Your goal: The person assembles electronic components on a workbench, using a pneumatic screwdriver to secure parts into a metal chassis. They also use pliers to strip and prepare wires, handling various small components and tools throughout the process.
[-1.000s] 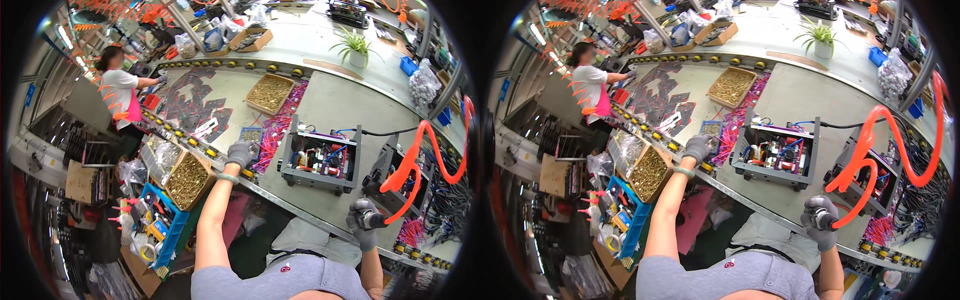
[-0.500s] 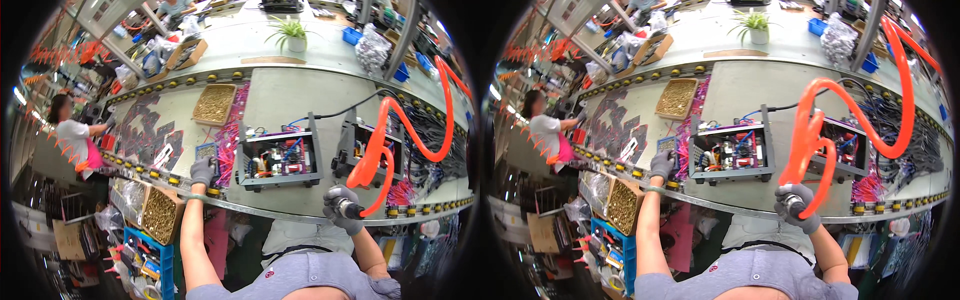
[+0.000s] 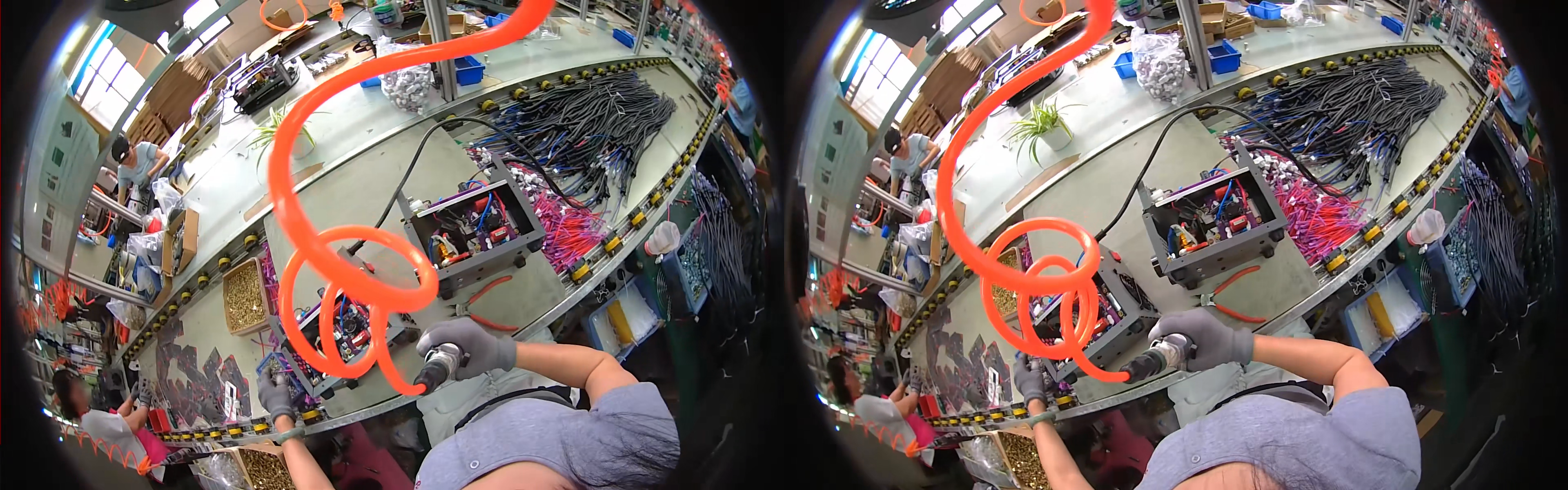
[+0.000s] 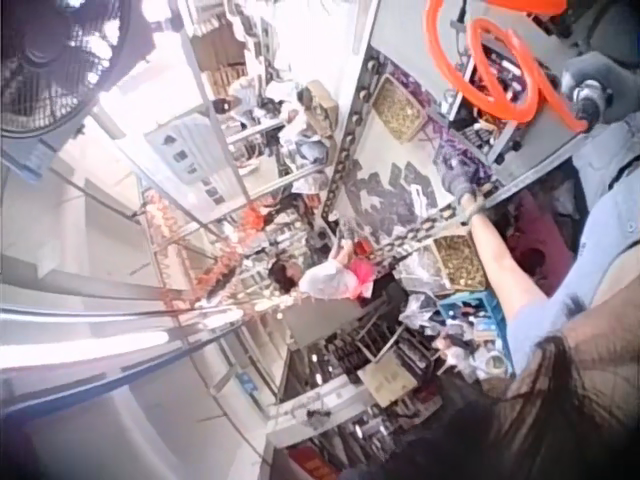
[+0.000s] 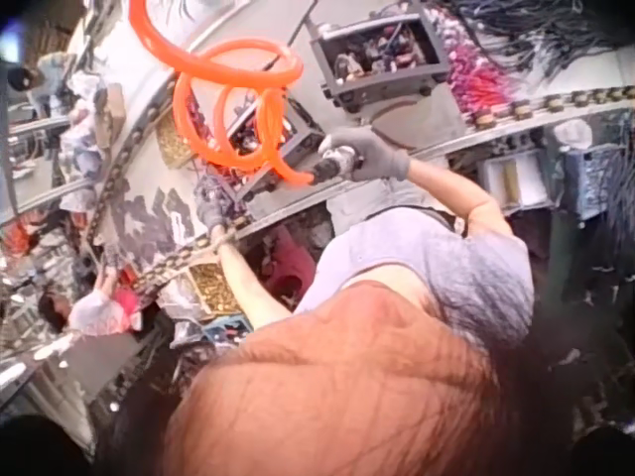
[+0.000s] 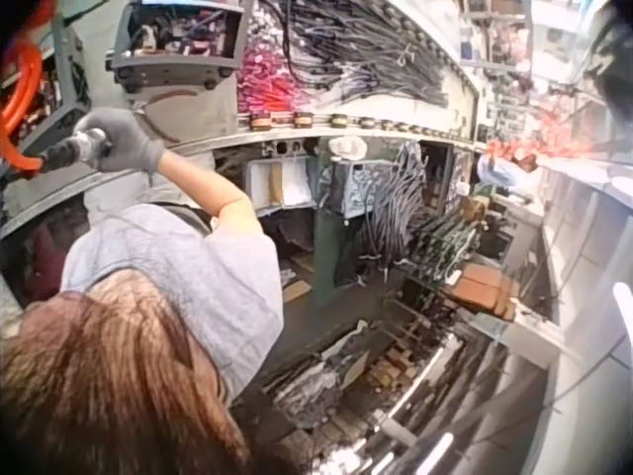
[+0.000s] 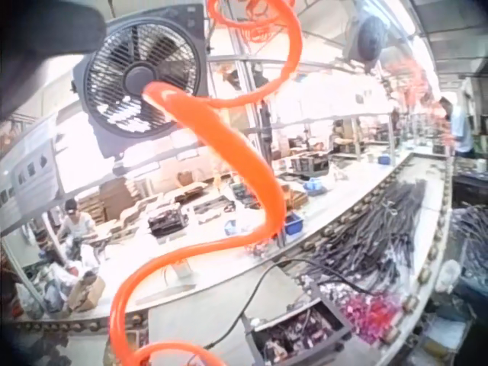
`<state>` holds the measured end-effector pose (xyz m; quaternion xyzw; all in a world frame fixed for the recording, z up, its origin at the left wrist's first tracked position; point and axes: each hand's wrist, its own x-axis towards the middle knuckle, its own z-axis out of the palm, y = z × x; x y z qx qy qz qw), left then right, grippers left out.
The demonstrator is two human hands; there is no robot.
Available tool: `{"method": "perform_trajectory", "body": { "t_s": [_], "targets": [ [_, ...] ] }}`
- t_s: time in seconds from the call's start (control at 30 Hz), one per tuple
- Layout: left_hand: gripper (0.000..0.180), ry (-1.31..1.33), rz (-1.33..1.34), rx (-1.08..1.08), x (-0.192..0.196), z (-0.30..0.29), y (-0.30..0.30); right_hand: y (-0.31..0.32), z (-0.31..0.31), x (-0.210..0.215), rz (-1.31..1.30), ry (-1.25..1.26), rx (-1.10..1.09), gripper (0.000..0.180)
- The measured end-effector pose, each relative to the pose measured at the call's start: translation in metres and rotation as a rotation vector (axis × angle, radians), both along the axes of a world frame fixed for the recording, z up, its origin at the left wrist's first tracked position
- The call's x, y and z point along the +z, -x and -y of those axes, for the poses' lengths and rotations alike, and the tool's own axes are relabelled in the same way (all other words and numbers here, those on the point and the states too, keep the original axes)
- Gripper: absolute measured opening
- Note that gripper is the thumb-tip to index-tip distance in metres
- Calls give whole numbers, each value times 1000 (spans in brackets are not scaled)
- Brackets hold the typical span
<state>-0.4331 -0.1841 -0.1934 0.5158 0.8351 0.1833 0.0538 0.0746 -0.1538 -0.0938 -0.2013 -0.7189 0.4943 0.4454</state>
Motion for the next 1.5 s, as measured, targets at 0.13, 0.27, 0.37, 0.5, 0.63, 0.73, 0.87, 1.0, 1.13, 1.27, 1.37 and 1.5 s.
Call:
{"method": "perform_trajectory", "body": {
  "t_s": [0.13, 0.27, 0.37, 0.5, 0.63, 0.73, 0.87, 1.0, 1.13, 1.27, 1.37, 1.5],
  "targets": [
    [45, -276, 909, -25, 19, -11, -11, 5, -1, -1, 32, -54, -11, 44],
    [41, -105, 1114, -212, 122, -17, -161, 9, -12, 0, -98, 164, -138, 28],
    [38, -83, 1232, -148, 134, -22, -172, -3, -45, 55, -6, 438, -297, 26],
    [54, -196, 1158, -140, 135, -40, -175, -25, -98, 61, -361, 977, -235, 19],
    [69, -272, 927, -146, 114, -77, -154, -16, -130, 53, -368, 1017, -335, 16],
    [68, -322, 959, -163, 102, -106, -116, 2, -144, 48, -391, 983, -377, 18],
    [63, -578, 810, 2, 83, -129, -82, 18, -151, 55, -467, 898, -392, 16],
    [61, -801, 599, 361, 87, -110, -100, 37, -159, 51, -323, 812, -200, 17],
    [61, -999, 458, 418, 89, -83, -179, 7, -160, 21, -240, 651, 53, 39],
    [65, -998, 171, 202, 64, -45, -304, -73, -172, -31, -294, 678, 157, 32],
    [68, -607, -229, -293, -9, 7, -313, -138, -168, -71, -468, 614, 11, 29],
    [89, -592, 115, -114, 11, 20, -266, -226, -172, -79, -592, 643, -167, 28]
  ]
}}
